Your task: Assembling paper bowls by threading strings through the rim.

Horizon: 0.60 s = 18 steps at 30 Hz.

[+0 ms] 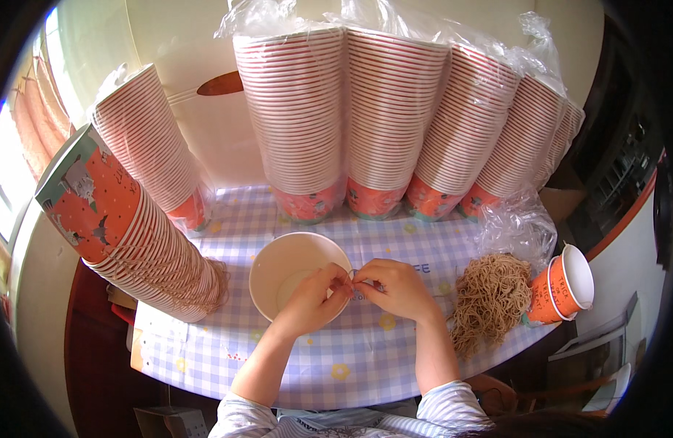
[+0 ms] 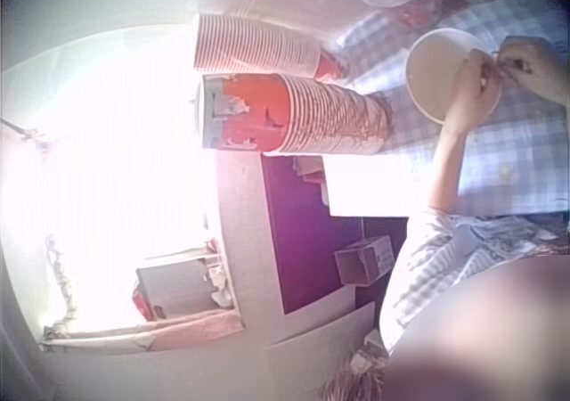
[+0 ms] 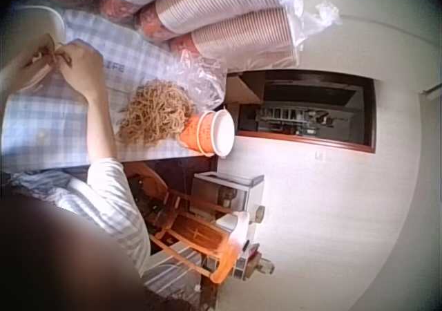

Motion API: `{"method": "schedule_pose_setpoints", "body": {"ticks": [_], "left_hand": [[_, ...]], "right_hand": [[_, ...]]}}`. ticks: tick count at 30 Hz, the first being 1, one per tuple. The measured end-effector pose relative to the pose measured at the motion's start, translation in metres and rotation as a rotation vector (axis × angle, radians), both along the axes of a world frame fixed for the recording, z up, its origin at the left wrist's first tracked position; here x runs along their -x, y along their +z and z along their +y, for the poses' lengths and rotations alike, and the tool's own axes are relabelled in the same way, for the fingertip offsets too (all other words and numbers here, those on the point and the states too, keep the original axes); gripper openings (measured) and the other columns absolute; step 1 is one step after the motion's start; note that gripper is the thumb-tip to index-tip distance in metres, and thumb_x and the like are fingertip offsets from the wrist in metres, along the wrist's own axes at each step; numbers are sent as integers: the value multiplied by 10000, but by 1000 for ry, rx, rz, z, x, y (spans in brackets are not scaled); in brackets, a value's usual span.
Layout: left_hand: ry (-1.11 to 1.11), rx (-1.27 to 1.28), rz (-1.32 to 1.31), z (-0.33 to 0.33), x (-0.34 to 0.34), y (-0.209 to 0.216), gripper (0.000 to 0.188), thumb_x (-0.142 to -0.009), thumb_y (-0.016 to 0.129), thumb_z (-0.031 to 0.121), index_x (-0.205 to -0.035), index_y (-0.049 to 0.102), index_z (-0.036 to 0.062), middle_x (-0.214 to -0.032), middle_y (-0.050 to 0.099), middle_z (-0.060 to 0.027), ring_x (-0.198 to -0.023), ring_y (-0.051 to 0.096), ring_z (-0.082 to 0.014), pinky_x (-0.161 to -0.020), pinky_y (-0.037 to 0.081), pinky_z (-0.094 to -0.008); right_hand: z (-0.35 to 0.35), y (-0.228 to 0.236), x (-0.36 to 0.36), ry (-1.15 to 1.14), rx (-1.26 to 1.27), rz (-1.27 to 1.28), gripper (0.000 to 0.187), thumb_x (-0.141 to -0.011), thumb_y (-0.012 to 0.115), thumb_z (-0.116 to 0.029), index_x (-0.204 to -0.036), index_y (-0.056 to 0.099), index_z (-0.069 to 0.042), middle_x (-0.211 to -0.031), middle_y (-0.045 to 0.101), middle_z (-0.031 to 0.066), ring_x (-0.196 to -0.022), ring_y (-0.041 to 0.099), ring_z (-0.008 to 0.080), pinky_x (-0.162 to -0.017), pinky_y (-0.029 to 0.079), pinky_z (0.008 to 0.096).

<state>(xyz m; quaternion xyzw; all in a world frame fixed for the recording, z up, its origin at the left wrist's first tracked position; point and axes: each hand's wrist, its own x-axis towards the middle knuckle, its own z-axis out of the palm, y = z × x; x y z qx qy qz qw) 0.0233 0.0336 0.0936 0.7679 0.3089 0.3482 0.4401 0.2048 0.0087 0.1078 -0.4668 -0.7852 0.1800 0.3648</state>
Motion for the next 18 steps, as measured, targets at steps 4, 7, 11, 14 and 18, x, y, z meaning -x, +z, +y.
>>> {"method": "schedule_pose_setpoints", "body": {"ticks": [4,7,11,14,18], "left_hand": [[54,-17,-6,1,2,-5,143,-786,592,82,-870,500,12,-770,601,-105,-695,599,-213,-589,452,-310],[50,-28,-10,1,0,-4,143,-787,593,80,-868,496,13,-772,599,-108,-692,597,-215,-589,452,-311],[55,-51,-10,0,-2,0,143,-791,592,84,-866,493,13,-778,597,-110,-688,594,-218,-591,453,-314],[52,-3,-17,1,2,-6,142,-791,592,81,-868,493,14,-780,595,-108,-685,592,-213,-585,453,-308],[71,13,11,-1,1,2,141,-789,595,75,-869,493,18,-776,589,-105,-684,591,-207,-581,454,-302]], "right_hand": [[-4,7,3,-54,44,-48,87,-692,635,-82,-777,626,-65,-762,610,51,-682,591,228,-587,476,316],[-9,11,1,-50,-7,-96,82,-685,641,-91,-762,620,-72,-758,607,44,-667,590,225,-576,474,313],[-13,14,2,-43,-54,-97,84,-678,647,-88,-752,612,-70,-758,605,46,-658,590,225,-571,475,310],[-8,9,5,-88,-43,-62,95,-674,650,-80,-760,612,-66,-761,604,53,-655,592,225,-570,475,308],[-7,9,5,-107,-47,-39,104,-678,649,-73,-776,616,-66,-761,604,57,-648,593,225,-563,472,304]]}}
